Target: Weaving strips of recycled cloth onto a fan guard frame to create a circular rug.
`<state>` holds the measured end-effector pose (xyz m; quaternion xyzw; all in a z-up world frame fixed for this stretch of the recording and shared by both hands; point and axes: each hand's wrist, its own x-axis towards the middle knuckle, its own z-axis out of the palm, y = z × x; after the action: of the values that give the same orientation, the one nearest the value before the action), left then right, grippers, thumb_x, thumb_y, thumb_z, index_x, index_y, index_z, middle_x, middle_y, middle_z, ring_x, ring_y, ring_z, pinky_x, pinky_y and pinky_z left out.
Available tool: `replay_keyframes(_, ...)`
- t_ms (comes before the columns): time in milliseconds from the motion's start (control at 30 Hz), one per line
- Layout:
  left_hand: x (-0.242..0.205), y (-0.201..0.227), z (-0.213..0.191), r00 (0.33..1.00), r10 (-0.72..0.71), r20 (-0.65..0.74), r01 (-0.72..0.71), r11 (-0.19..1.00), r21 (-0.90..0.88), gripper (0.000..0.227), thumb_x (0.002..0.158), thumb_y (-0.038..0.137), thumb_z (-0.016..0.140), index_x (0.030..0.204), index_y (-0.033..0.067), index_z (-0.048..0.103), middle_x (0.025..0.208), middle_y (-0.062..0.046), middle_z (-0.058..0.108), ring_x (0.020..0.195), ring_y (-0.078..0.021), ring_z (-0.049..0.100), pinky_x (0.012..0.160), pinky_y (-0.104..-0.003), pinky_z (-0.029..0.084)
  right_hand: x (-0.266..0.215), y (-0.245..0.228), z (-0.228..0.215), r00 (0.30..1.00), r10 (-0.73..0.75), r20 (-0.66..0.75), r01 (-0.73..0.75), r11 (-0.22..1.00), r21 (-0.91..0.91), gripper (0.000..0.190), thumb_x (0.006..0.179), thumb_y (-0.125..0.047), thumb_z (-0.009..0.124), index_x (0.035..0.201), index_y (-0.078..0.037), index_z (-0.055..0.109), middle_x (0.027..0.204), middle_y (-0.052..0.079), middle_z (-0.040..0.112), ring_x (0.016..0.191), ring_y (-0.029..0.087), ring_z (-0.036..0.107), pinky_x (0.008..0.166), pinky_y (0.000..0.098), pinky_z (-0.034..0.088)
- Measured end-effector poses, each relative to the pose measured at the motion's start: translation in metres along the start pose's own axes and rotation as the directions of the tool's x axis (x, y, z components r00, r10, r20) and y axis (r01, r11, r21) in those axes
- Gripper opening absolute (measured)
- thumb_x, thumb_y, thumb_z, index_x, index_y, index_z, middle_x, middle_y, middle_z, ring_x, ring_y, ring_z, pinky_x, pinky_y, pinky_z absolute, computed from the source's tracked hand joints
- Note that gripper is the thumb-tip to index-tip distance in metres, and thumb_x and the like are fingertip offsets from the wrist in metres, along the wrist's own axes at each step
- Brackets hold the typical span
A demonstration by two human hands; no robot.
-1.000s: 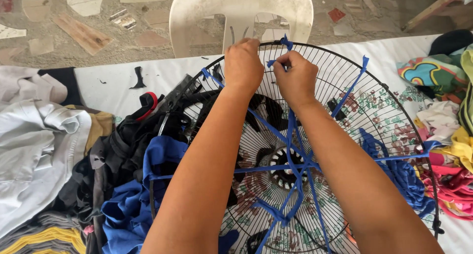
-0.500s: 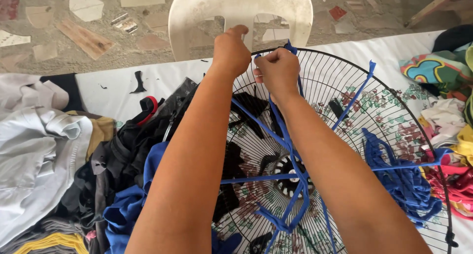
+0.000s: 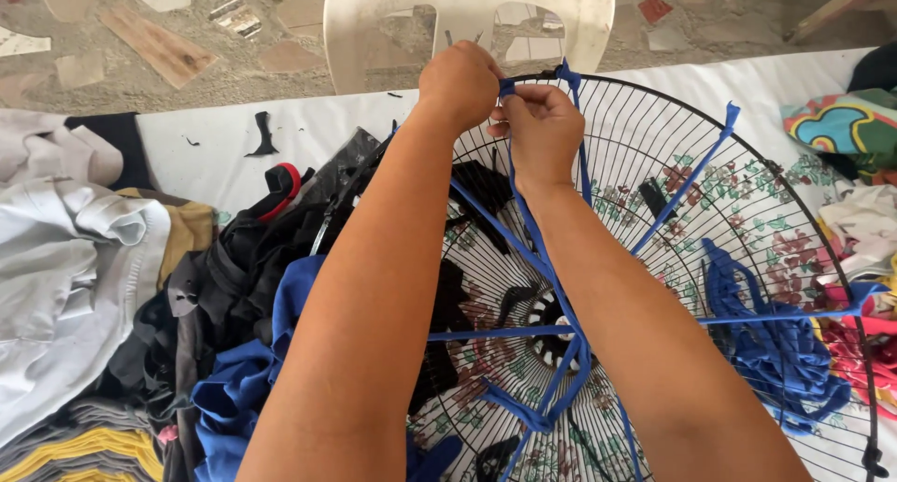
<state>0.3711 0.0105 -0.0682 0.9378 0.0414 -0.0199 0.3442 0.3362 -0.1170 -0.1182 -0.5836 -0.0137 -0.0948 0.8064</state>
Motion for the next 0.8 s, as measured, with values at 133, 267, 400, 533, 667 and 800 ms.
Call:
replay_keyframes(133,0.007,-0.014,0.001,0.999,0.043,-0.012,-0.043,0.998,-0.045,0.025,0.087,0.014,0.061,0.098,0.0187,0.084,0.103,-0.01,0.078,0.102,-0.0279,0.072,0.091,-0.039,0.055,-0.005,-0.008,0.004,0.996,0.072,-0.055,-0.076,0.994,-0.076,0.009,0.093,0.001,0.071,0.092,0.005,0.063,0.076,0.01,0.069,0.059,0.015,0.067,0.046,0.0292,0.054)
replay_keyframes(267,0.009,-0.021,0.002,0.994,0.082,-0.066,-0.094,0.975,-0.201,0.04,0.074,0.009,0.065,0.112,0.0163,0.073,0.106,-0.012,0.075,0.098,-0.0277,0.074,0.086,-0.038,0.056,-0.007,0.003,0.001,0.997,0.029,-0.065,-0.038,0.988,-0.146,0.005,0.093,0.002,0.068,0.096,0.002,0.065,0.079,0.007,0.069,0.063,0.011,0.067,0.043,0.0257,0.048)
replay_keyframes(400,0.026,-0.038,0.024,0.965,0.186,-0.185,-0.198,0.979,-0.051,0.041,0.078,0.004,0.059,0.114,0.0161,0.076,0.117,-0.013,0.072,0.109,-0.0325,0.067,0.094,-0.041,0.051,-0.011,0.012,-0.003,0.995,-0.102,-0.003,0.101,0.987,-0.123,0.007,0.095,0.004,0.065,0.101,0.002,0.065,0.082,0.007,0.071,0.067,0.009,0.068,0.048,0.0244,0.051)
replay_keyframes(533,0.014,-0.02,0.014,0.986,0.113,-0.12,-0.122,0.99,-0.071,0.037,0.083,0.01,0.061,0.115,0.019,0.075,0.121,-0.009,0.072,0.111,-0.0305,0.068,0.095,-0.041,0.051,-0.014,0.015,-0.006,0.982,-0.179,0.059,0.187,0.965,-0.183,0.008,0.098,0.003,0.069,0.105,0.003,0.067,0.083,0.007,0.071,0.067,0.008,0.065,0.052,0.0235,0.048)
replay_keyframes(667,0.012,-0.014,0.009,0.997,0.068,-0.042,-0.071,0.995,-0.077,0.027,0.082,0.015,0.063,0.104,0.0174,0.079,0.108,-0.011,0.075,0.103,-0.0308,0.07,0.09,-0.04,0.054,-0.012,0.019,-0.007,0.985,-0.162,0.056,0.168,0.976,-0.14,0.009,0.097,-0.001,0.069,0.106,0.0,0.066,0.083,0.004,0.071,0.065,0.006,0.063,0.049,0.0226,0.048)
replay_keyframes(800,0.015,-0.021,0.006,0.989,0.137,0.064,-0.124,0.976,-0.177,0.021,0.081,0.013,0.066,0.093,0.0152,0.083,0.095,-0.012,0.077,0.092,-0.0307,0.075,0.084,-0.039,0.058,-0.01,0.025,-0.006,0.997,-0.076,0.024,0.079,0.97,-0.232,0.008,0.098,-0.004,0.073,0.103,0.001,0.07,0.077,0.005,0.07,0.057,0.006,0.056,0.049,0.0219,0.042)
